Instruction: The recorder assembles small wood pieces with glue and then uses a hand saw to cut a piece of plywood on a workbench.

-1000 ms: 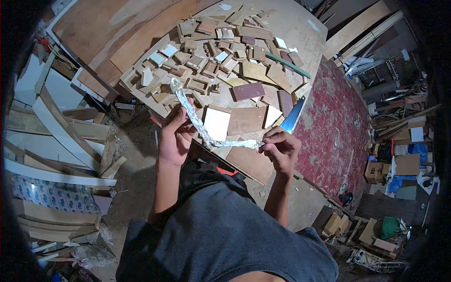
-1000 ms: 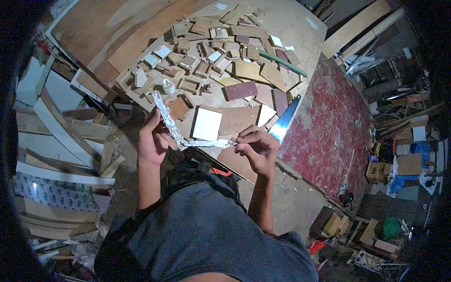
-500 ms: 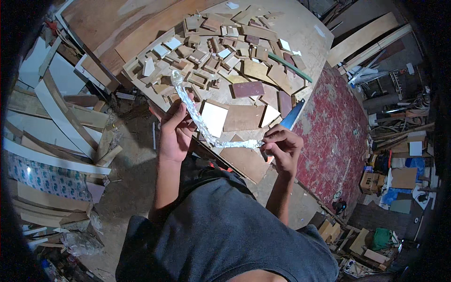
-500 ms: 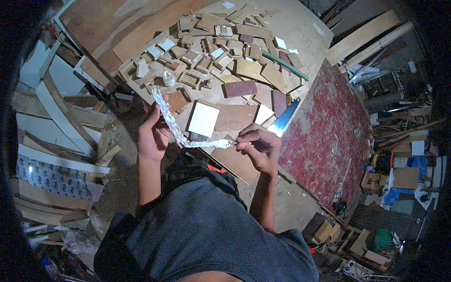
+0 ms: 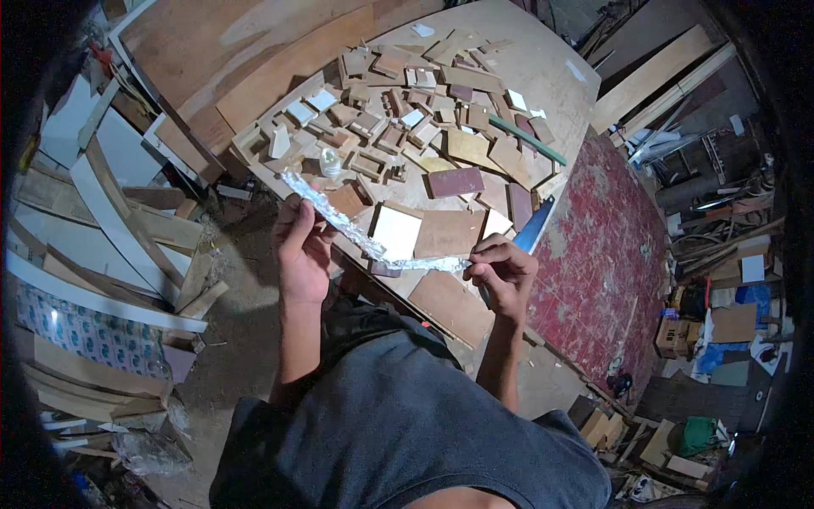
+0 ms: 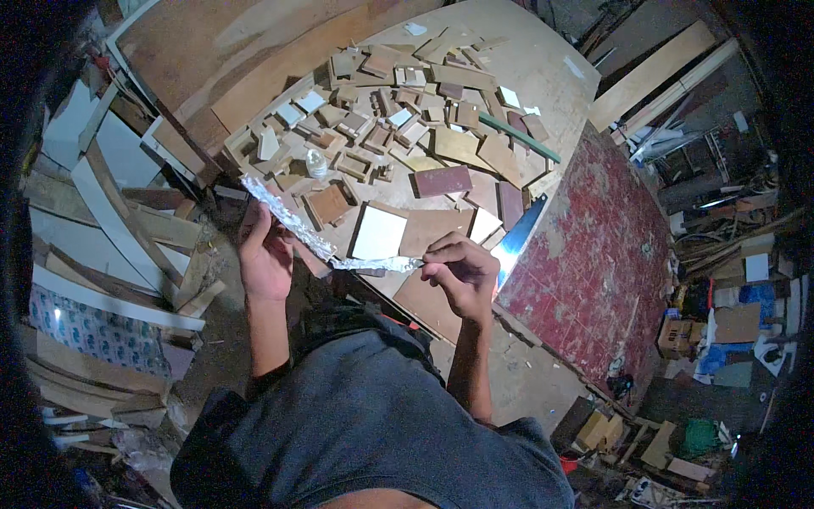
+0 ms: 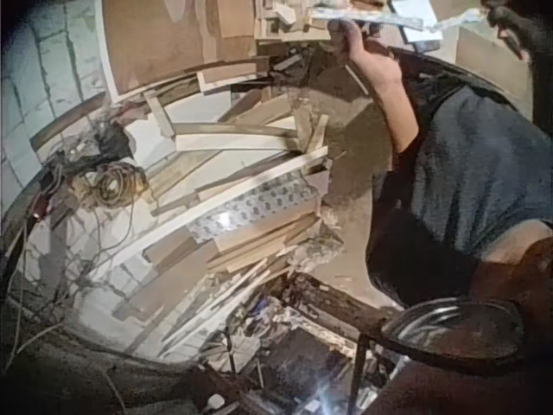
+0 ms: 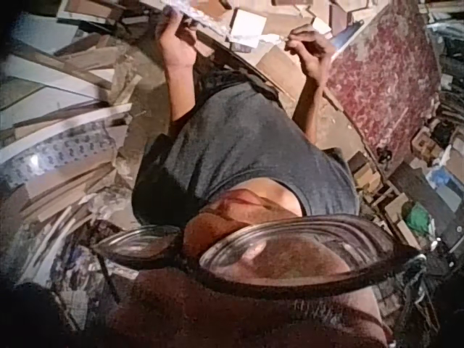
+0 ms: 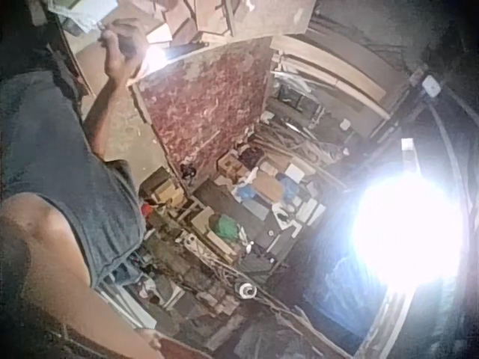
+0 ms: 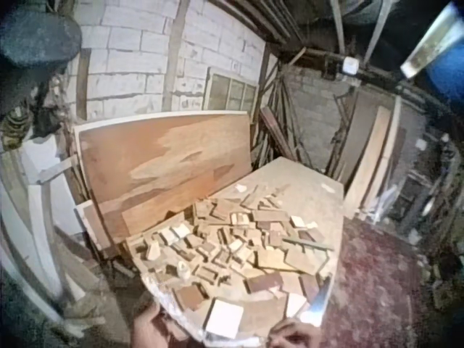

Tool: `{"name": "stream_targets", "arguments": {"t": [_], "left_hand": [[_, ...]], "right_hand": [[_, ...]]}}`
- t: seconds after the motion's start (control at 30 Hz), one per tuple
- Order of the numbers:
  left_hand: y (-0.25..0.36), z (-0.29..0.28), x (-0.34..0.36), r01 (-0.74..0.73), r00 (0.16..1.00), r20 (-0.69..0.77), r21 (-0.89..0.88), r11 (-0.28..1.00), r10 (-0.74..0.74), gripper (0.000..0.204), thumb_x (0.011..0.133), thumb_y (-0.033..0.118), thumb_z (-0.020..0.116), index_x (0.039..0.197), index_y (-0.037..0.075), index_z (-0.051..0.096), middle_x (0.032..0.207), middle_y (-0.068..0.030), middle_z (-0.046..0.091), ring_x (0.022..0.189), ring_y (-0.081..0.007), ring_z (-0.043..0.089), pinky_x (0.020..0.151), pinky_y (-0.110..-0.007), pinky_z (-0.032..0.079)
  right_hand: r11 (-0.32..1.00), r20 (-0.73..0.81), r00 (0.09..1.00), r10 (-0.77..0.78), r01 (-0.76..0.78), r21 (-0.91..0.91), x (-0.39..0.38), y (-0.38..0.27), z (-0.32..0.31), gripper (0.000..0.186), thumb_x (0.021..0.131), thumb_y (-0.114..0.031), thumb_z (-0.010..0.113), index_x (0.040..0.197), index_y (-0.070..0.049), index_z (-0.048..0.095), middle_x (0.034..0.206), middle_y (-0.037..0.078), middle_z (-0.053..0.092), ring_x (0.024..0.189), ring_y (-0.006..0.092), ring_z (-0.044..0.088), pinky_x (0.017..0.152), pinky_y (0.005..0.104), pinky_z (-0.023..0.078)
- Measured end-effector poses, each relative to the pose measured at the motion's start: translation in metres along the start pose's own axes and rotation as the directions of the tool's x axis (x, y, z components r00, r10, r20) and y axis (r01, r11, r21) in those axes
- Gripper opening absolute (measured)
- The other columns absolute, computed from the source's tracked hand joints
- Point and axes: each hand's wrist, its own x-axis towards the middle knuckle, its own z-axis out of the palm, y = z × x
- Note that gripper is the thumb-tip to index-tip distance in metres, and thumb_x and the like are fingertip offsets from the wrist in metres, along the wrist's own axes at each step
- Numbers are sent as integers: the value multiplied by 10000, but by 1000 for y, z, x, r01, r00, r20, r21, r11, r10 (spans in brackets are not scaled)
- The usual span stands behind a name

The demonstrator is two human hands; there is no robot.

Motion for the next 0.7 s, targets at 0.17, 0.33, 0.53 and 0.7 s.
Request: {"name": "stream_targets", "arguments": {"t": [0.17, 0.33, 0.53, 0.7], "left_hand": [[6, 1, 0, -247, 966, 74, 6, 969, 246, 281, 925, 75, 603, 1199, 26, 566, 1194, -97, 606, 1012, -170, 606, 841, -339, 550], [5, 5, -5, -384, 920, 109, 65, 921, 376, 362, 942, 97, 586, 1285, 24, 497, 1213, -75, 590, 1048, -176, 587, 881, -370, 517], [-3, 6, -6, -424, 903, 130, 123, 897, 409, 336, 934, 78, 590, 1256, 14, 520, 1219, -92, 588, 1036, -179, 592, 844, -376, 532], [-9, 13, -12, -421, 907, 70, 195, 886, 416, 315, 917, 75, 611, 1207, -13, 525, 1165, -113, 583, 1009, -186, 589, 841, -370, 546]], "right_hand": [[997, -200, 980, 2, 13, 75, 3, 2, 25, 65, 801, 49, 698, 831, 67, 643, 823, 154, 633, 624, 154, 623, 486, 228, 490], [985, -148, 980, -131, 112, -131, 1, -2, 34, 86, 778, 100, 683, 842, 66, 638, 821, 146, 635, 607, 139, 597, 494, 222, 490], [965, -303, 940, -158, 82, -248, -13, -3, 29, 91, 765, 112, 687, 823, 67, 632, 804, 136, 624, 658, 146, 613, 505, 218, 502], [931, -291, 931, -220, 111, -348, -15, -2, 35, 121, 733, 89, 733, 797, 45, 640, 778, 135, 650, 677, 176, 641, 575, 256, 514]]}}
